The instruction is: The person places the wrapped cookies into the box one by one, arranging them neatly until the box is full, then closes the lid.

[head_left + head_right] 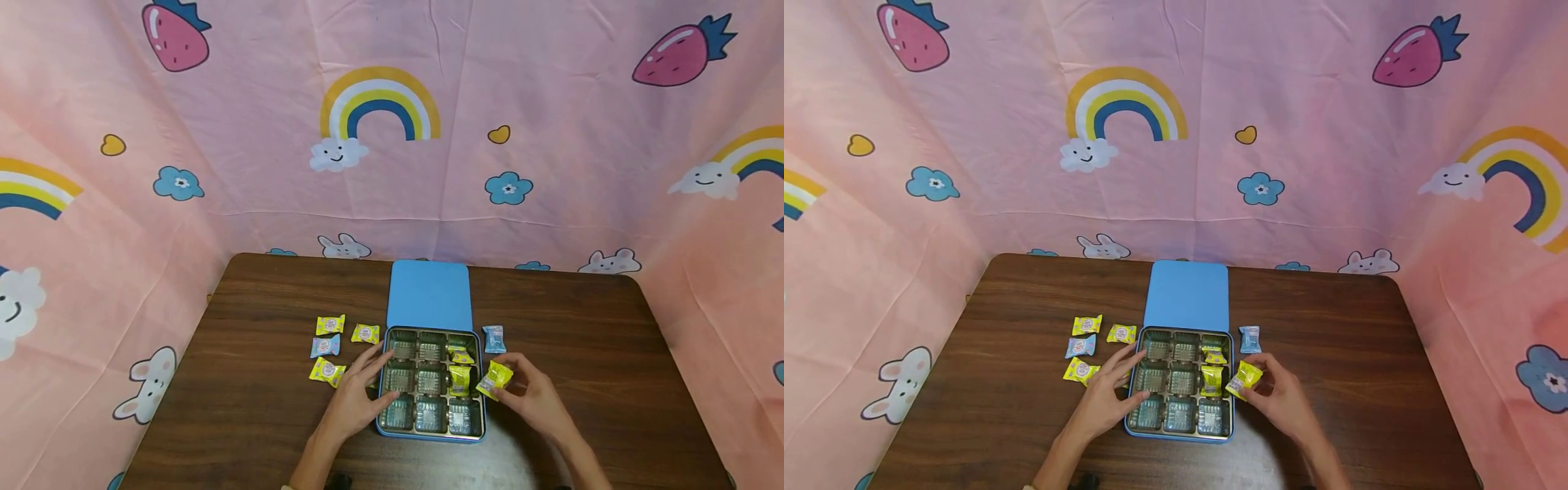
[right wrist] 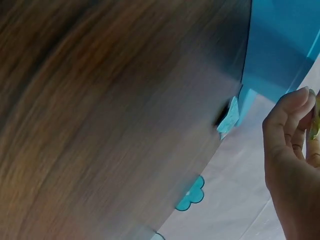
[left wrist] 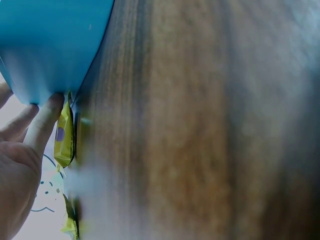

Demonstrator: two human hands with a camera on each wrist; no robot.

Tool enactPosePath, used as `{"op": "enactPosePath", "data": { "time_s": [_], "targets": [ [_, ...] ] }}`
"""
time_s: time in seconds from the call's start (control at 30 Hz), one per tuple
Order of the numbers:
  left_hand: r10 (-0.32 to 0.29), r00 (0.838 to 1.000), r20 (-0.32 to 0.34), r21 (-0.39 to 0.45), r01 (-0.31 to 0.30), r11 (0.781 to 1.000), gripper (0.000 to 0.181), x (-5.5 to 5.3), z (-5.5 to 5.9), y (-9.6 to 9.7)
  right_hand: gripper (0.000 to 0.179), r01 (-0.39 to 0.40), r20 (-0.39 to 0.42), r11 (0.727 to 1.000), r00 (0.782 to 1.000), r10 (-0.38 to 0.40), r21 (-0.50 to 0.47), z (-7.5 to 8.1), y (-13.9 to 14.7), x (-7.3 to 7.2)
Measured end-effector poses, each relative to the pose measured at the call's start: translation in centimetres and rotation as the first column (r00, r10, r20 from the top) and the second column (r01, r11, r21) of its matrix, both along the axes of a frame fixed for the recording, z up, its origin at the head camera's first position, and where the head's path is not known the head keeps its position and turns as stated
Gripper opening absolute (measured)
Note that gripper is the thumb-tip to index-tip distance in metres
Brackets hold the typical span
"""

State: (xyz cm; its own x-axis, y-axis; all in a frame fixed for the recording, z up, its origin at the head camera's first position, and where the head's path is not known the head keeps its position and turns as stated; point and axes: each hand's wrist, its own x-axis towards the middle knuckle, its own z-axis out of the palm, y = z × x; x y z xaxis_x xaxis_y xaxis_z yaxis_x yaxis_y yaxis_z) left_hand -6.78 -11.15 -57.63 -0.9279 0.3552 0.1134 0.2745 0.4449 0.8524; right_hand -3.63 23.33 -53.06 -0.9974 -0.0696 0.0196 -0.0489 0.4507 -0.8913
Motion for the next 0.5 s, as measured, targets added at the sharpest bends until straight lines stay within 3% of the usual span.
{"op": "enactPosePath", "data": {
  "time_s": [0.13, 0.5],
  "targets": [
    [0.0, 1.0, -0.004, 0.004, 0.0, 1.0, 0.07, 0.0, 0.0, 0.0, 0.05, -0.05, -0.024, 0.999, 0.998, 0.049, -0.016, 0.1, -0.9, 0.2],
    [0.01, 1.0, 0.006, 0.019, -0.01, 1.0, 0.07, 0.1, 0.1, 0.1, 0.046, -0.121, 0.03, 0.993, 0.992, 0.121, -0.007, 0.9, -2.1, 0.5]
  ]
}}
